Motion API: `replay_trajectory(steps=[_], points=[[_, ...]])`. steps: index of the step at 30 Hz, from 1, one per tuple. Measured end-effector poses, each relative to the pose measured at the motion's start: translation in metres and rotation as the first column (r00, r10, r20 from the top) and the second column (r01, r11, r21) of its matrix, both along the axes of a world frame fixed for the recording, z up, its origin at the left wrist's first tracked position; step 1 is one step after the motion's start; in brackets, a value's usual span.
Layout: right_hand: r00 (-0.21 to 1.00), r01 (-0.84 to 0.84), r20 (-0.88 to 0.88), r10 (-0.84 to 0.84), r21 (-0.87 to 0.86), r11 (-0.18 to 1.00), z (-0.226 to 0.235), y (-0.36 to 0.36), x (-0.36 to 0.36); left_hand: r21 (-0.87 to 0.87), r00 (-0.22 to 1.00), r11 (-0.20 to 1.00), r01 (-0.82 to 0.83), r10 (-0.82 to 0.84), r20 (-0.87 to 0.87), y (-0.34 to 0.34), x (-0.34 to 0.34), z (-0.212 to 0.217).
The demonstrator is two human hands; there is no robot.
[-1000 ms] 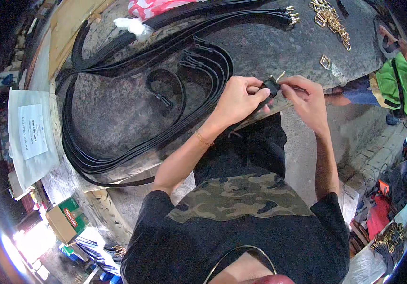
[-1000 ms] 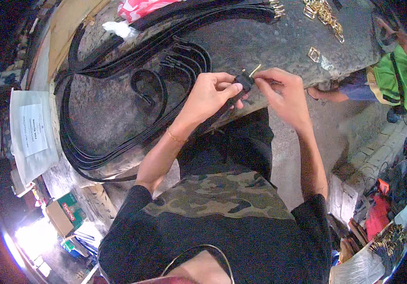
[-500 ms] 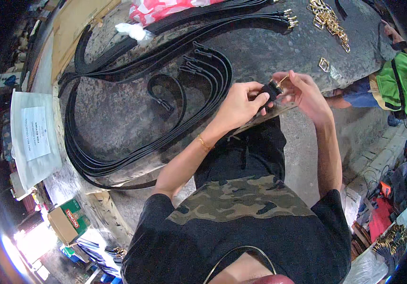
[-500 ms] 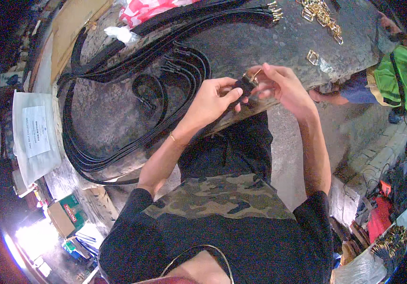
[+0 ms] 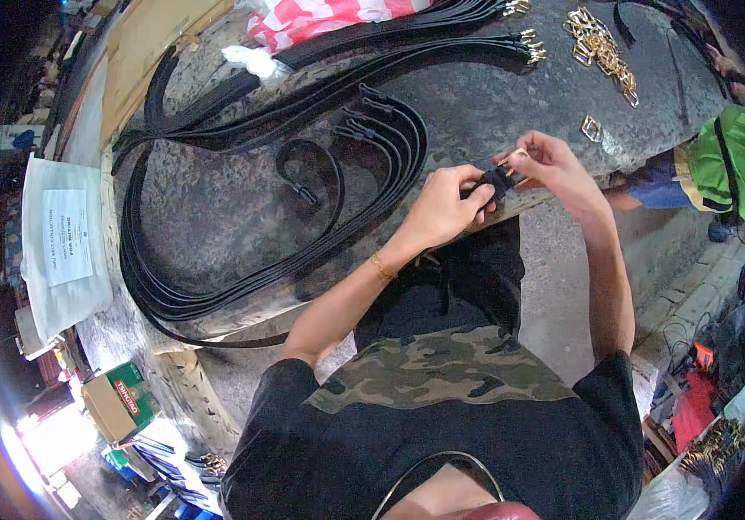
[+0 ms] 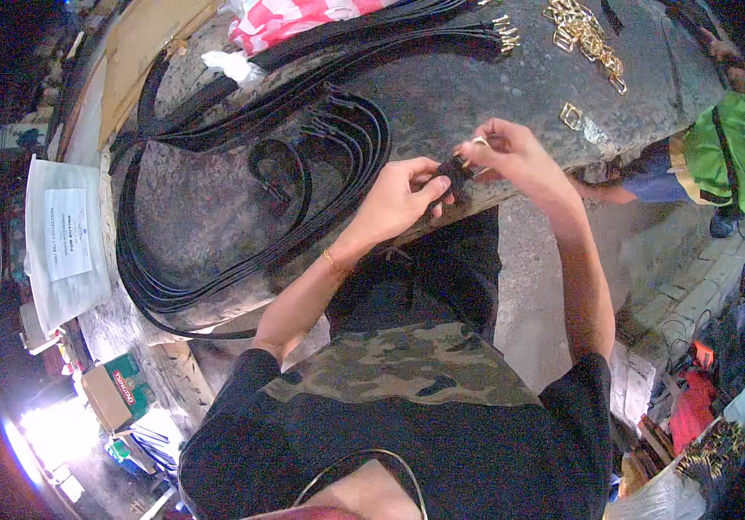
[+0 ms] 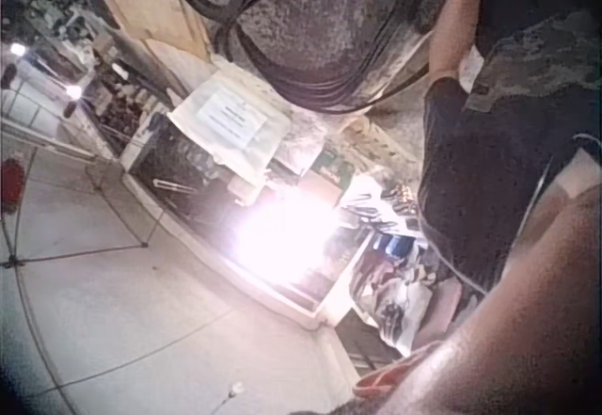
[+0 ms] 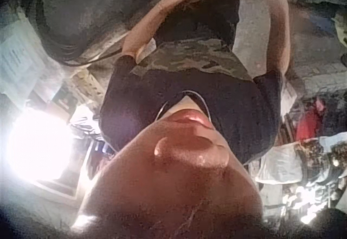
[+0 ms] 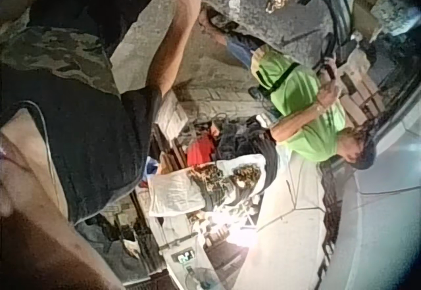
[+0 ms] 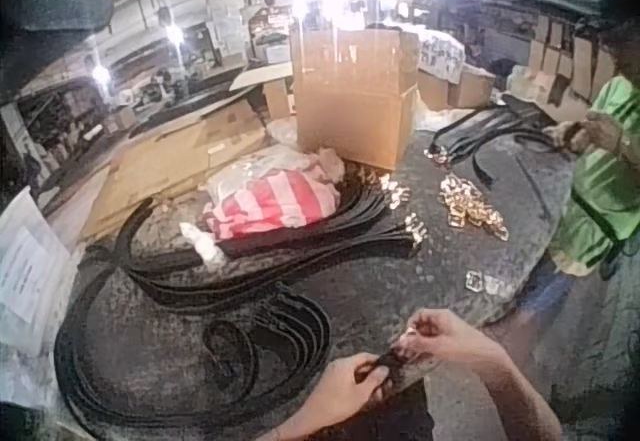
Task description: Assembling leather straps by threading them through gold-colored metal buckles and loops.
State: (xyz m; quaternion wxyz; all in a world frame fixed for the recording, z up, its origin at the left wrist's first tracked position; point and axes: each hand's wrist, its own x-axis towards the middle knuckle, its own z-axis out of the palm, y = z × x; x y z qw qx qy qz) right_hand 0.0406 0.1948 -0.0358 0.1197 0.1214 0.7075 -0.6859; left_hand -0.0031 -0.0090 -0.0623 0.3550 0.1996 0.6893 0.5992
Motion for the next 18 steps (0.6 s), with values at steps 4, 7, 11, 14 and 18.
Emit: replay_trajectory(steps=[4,7,11,14,18], points=[[0.982,-0.187,0.045,0.182,0.146,0.972,0.012,-0.004,-0.006,-0.053,0.999,0.998,0.033,-0.032,0.018,-0.005,0.002,0.008],[0.969,-0.240,0.023,0.247,0.326,0.914,0.040,-0.004,-0.015,-0.144,0.861,0.990,-0.003,-0.071,-0.503,-0.038,0.014,0.014],[0.967,-0.004,-0.225,0.119,0.452,0.892,0.057,0.062,-0.023,-0.621,0.958,0.783,-0.040,-0.146,-0.246,-0.135,0.041,0.036],[0.931,0.093,-0.341,0.128,0.563,0.821,0.055,0.128,-0.037,-0.841,0.982,0.539,-0.045,-0.130,-0.136,-0.262,0.070,0.050],[0.917,0.047,-0.384,0.110,0.377,0.925,0.025,0.208,-0.050,-0.868,0.893,0.265,-0.420,0.291,-0.344,-0.376,0.091,0.095]])
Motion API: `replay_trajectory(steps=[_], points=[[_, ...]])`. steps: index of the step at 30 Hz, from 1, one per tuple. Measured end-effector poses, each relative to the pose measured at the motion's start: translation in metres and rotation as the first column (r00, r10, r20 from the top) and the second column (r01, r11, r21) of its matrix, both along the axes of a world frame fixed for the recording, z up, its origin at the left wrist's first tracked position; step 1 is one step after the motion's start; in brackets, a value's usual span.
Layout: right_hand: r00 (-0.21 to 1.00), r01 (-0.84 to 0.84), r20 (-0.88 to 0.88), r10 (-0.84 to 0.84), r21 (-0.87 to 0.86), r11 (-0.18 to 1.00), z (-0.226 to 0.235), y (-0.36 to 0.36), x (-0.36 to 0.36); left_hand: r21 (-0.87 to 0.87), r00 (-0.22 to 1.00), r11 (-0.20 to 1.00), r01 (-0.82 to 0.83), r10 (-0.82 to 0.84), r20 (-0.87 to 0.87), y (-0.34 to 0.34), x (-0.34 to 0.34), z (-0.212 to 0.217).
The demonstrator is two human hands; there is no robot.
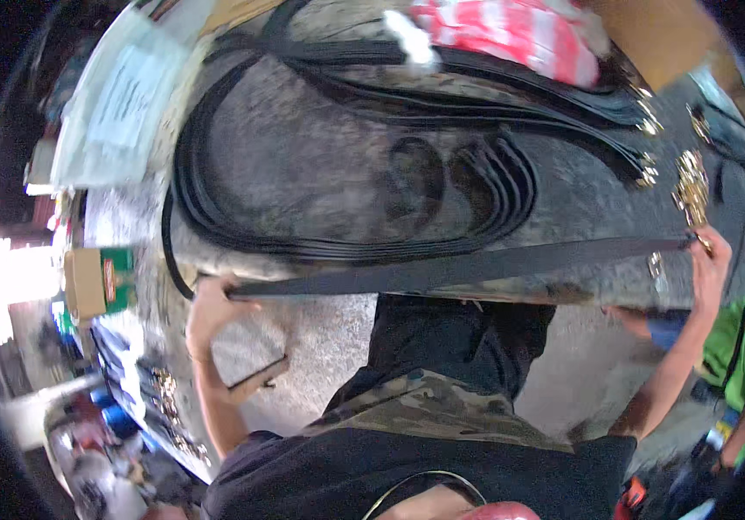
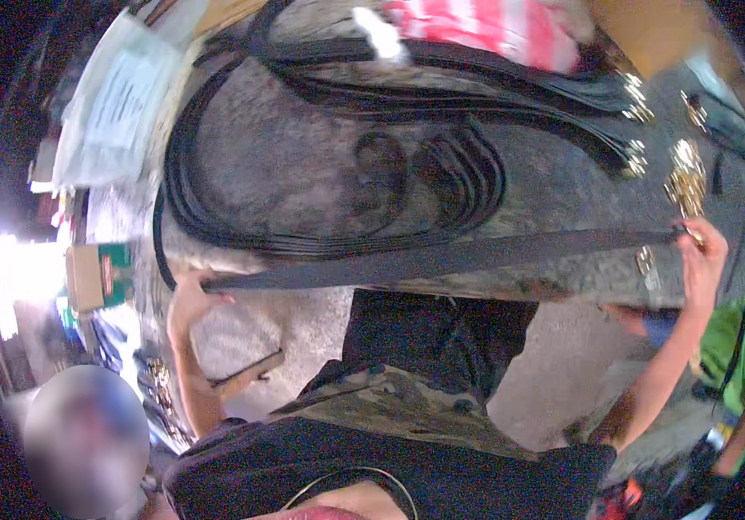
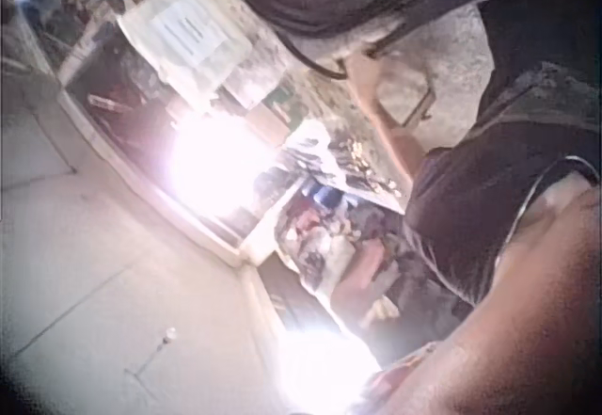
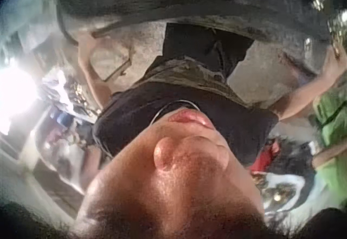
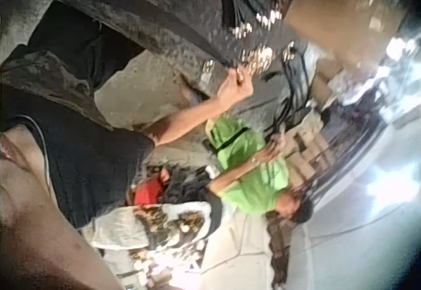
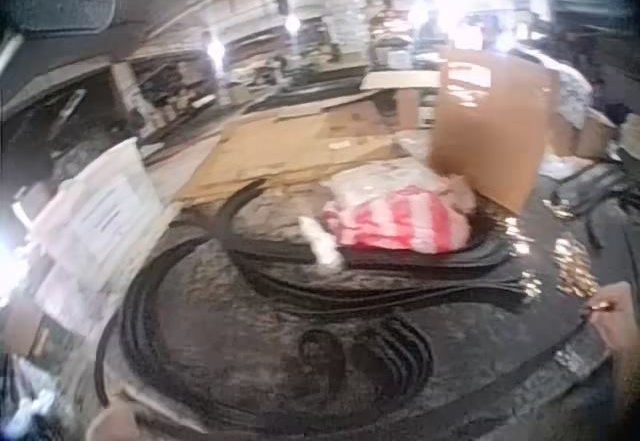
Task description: Assembling leather straps by threading them through gold-colored metal buckles and loops.
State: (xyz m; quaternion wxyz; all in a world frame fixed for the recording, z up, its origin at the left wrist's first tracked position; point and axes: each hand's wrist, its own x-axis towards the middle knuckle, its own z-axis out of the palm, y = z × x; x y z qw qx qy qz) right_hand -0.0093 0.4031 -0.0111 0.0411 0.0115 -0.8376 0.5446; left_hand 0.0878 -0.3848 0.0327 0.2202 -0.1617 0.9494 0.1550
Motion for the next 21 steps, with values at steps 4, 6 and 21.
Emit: replay_trajectory(steps=[4,6,21], points=[[0.997,-0.011,-0.077,-0.016,-0.335,0.942,-0.029,0.009,-0.057,-0.309,0.932,0.951,-0.036,-0.080,-0.355,-0.071,0.009,0.018],[0.990,0.092,-0.068,-0.126,-0.374,0.923,-0.041,0.024,-0.080,-0.496,0.893,0.867,-0.048,-0.184,-0.410,-0.103,0.007,0.033],[0.991,0.123,0.037,-0.126,0.069,0.990,-0.092,-0.037,-0.087,-0.860,0.823,0.486,-0.155,-0.419,-0.385,-0.249,-0.288,0.062]])
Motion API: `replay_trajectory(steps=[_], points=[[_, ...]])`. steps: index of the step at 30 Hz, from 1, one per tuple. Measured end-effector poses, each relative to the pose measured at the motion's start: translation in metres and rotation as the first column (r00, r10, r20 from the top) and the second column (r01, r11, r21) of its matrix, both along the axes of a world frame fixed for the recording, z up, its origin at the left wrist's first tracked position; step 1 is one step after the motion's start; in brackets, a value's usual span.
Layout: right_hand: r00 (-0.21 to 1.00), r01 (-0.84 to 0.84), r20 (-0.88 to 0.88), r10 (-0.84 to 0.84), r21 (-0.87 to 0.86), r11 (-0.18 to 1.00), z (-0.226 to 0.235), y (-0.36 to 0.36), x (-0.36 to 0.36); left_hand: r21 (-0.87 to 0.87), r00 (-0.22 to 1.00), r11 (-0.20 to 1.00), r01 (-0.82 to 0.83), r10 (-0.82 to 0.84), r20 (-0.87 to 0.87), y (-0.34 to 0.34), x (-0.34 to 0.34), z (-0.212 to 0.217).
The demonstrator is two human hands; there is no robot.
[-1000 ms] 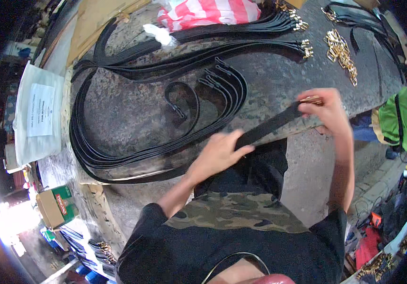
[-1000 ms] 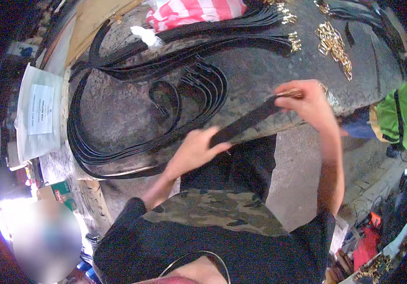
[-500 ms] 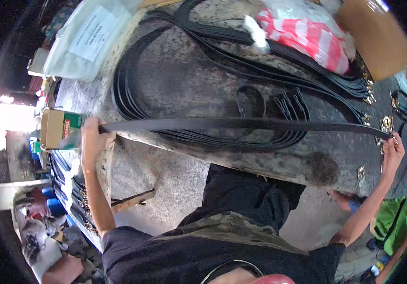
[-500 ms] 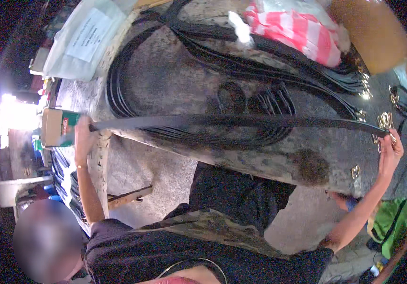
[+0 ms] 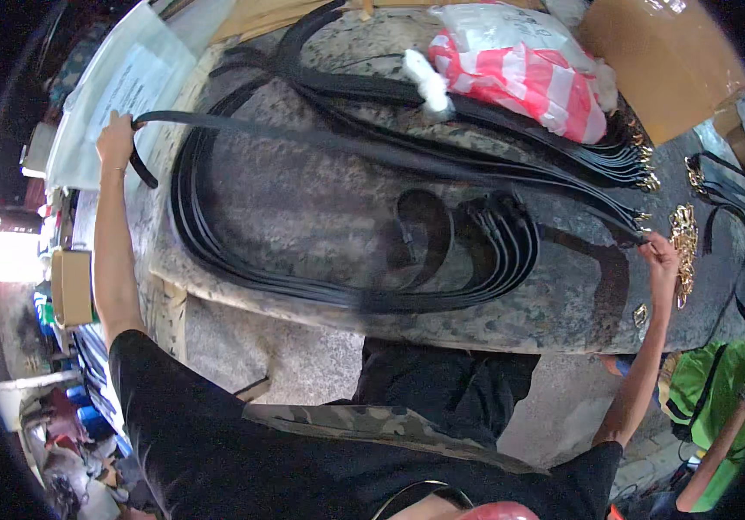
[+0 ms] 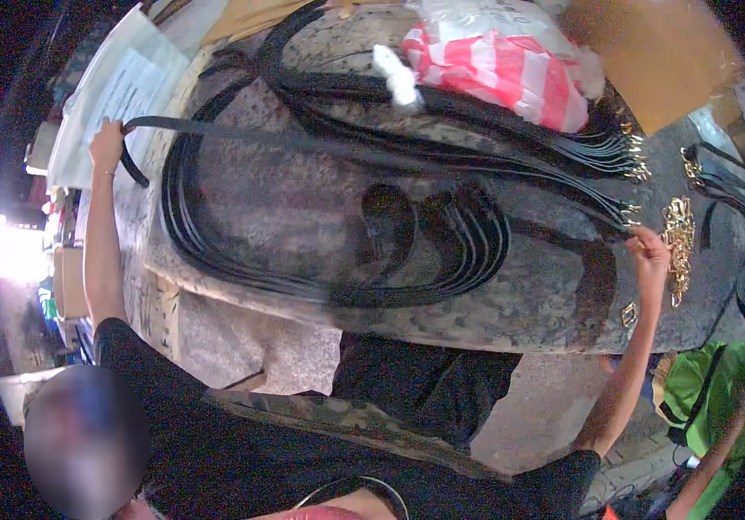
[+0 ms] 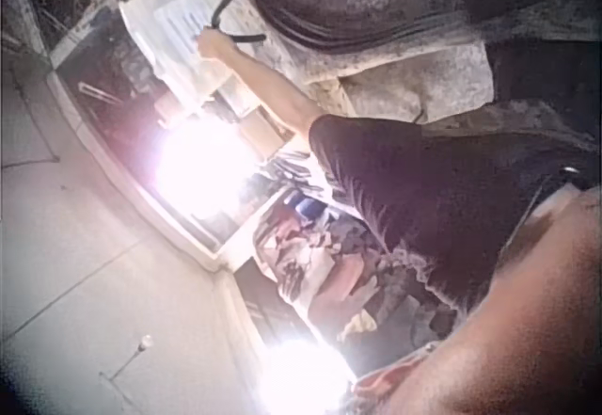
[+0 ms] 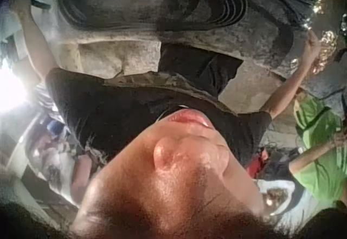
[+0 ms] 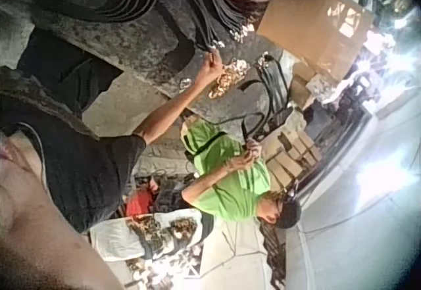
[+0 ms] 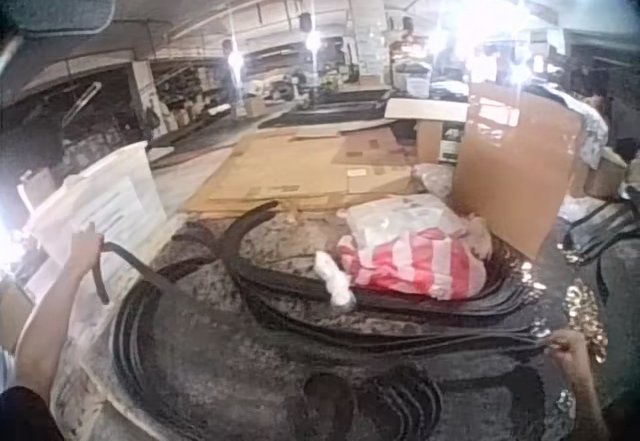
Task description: Assembling leather straps by threading them through gold-colored metal buckles and loops.
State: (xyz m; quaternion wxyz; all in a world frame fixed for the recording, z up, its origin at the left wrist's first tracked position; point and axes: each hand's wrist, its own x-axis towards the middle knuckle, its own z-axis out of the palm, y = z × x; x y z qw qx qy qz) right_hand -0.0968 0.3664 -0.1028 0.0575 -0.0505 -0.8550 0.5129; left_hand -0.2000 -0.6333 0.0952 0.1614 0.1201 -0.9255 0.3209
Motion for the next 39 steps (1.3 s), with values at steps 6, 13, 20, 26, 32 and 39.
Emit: replay_trajectory(steps=[6,13,20,26,32,39], points=[[1.000,0.009,-0.006,-0.009,0.120,0.993,-0.002,-0.023,0.021,0.301,0.990,0.947,-0.107,0.128,-0.052,-0.055,-0.068,-0.082],[0.994,0.108,0.020,-0.110,0.072,0.991,-0.015,-0.019,0.024,0.693,0.937,0.721,-0.007,0.247,-0.247,-0.059,-0.120,-0.129],[0.990,0.144,-0.021,-0.143,0.240,0.960,-0.016,-0.015,0.022,0.114,0.995,0.993,0.037,-0.047,0.087,-0.017,-0.136,-0.127],[0.992,0.125,-0.013,-0.126,0.257,0.958,-0.010,-0.040,0.028,0.459,0.995,0.887,0.047,-0.080,0.053,-0.053,-0.071,-0.144],[0.983,0.129,0.065,-0.169,0.406,0.905,-0.028,0.009,0.033,0.403,0.982,0.905,0.137,-0.178,0.065,-0.044,-0.071,-0.171],[0.940,0.326,-0.276,-0.199,0.567,0.757,-0.040,-0.013,0.032,0.579,0.861,0.657,0.483,-0.475,-0.181,0.015,-0.192,-0.191]])
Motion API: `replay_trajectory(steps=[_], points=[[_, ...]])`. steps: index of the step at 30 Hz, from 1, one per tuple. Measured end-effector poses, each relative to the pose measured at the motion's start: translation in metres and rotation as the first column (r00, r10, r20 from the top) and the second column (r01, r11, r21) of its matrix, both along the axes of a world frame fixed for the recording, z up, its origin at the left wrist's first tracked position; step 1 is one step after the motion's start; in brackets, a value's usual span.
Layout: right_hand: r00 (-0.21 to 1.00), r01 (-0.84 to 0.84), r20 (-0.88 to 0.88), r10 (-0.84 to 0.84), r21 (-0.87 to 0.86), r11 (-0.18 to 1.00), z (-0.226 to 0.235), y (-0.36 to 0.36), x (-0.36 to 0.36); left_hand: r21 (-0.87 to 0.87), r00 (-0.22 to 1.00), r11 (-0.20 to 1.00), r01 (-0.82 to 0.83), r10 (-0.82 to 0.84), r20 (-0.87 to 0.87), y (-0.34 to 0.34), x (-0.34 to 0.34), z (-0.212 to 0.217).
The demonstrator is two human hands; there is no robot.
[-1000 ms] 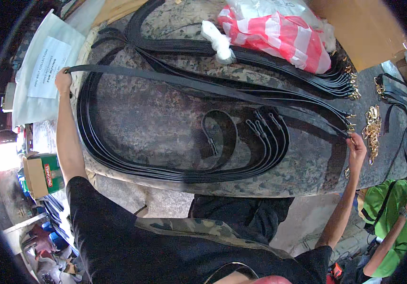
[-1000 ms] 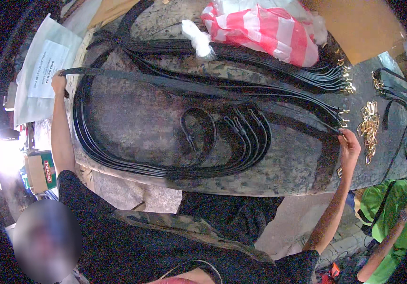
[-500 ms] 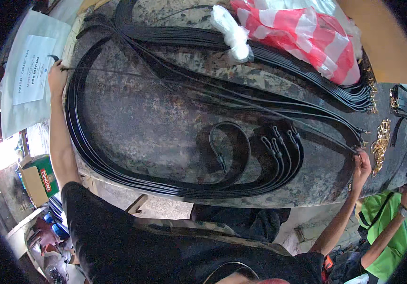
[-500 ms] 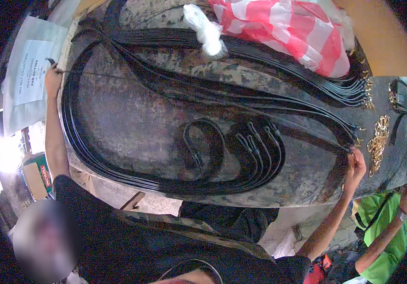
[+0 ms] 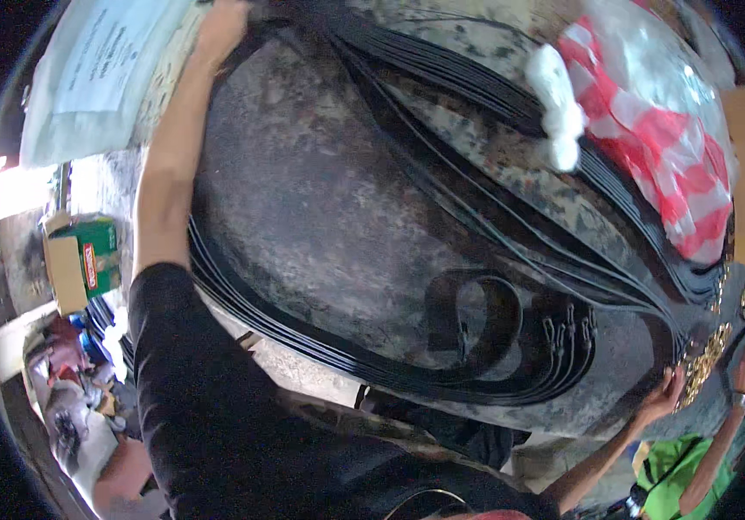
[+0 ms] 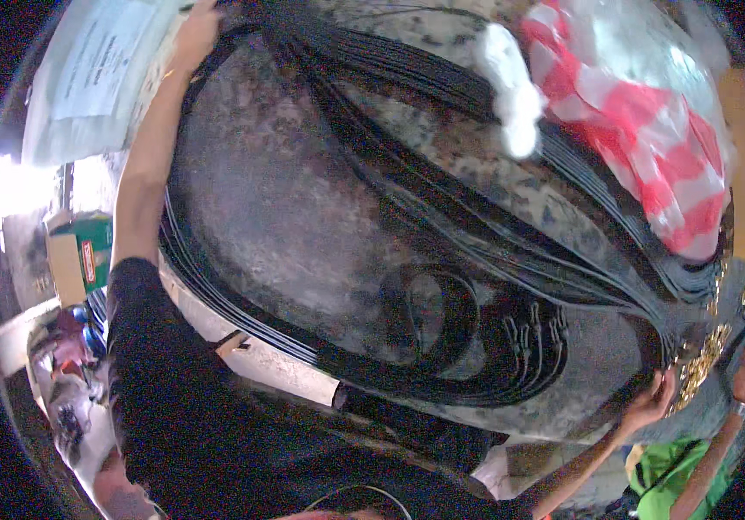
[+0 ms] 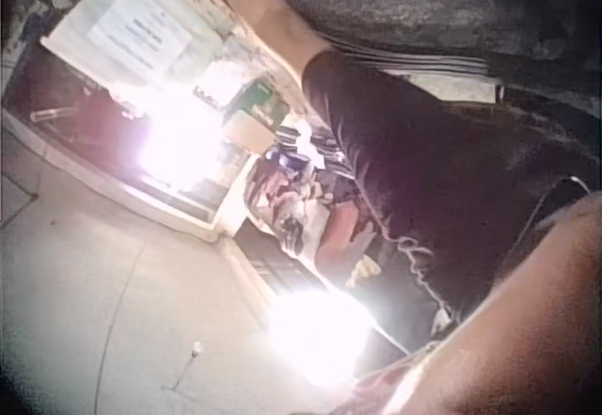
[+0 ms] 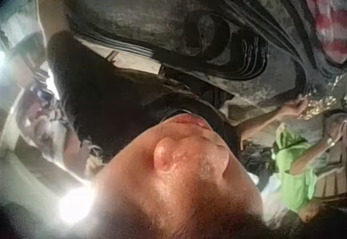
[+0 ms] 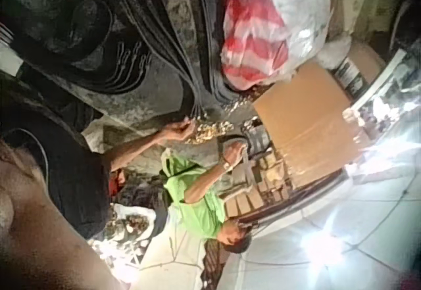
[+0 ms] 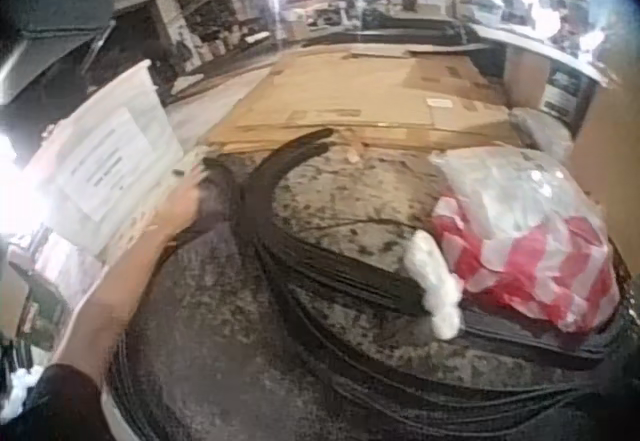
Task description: Assembling leather straps by threading them through gold-colored metal buckles and loops.
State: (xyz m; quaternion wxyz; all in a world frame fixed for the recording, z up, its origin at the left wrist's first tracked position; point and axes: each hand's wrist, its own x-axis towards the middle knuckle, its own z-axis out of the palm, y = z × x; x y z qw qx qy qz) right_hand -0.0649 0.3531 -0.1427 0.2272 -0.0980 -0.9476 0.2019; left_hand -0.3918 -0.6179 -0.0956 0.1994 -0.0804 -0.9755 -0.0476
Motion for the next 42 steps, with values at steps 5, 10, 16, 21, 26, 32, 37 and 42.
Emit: replay_trajectory(steps=[5,10,16,21,26,32,37,42], points=[[0.976,0.168,0.173,-0.131,-0.221,0.961,0.012,-0.021,0.003,-0.262,0.896,0.863,-0.432,0.443,-0.017,0.051,-0.001,0.018],[0.968,0.054,0.218,-0.128,0.318,0.947,0.016,-0.009,0.006,-0.092,0.941,0.938,-0.335,0.328,-0.082,0.027,0.008,-0.011],[0.995,0.042,-0.101,-0.019,0.229,0.972,0.089,-0.164,-0.041,0.059,0.963,0.962,-0.266,0.262,0.071,-0.009,-0.035,-0.026],[0.789,-0.527,0.255,0.560,-0.188,0.829,0.089,-0.301,-0.096,0.420,0.873,0.782,-0.461,0.485,0.055,0.057,-0.024,-0.046],[0.789,-0.606,0.049,0.612,-0.104,0.789,0.059,-0.289,-0.098,0.551,0.839,0.637,-0.539,0.465,0.283,0.113,0.008,0.016],[0.715,-0.695,0.009,0.699,-0.097,0.712,0.062,-0.292,-0.095,0.417,0.912,0.838,-0.352,0.408,-0.051,0.046,0.050,-0.019],[0.609,-0.783,0.087,0.788,-0.094,0.615,0.069,-0.294,-0.091,0.378,0.923,0.895,-0.237,0.329,-0.200,0.029,0.099,-0.018],[0.612,-0.762,0.110,0.783,-0.182,0.621,0.071,-0.294,-0.090,0.341,0.977,0.921,-0.187,0.210,-0.030,0.037,0.114,-0.002]])
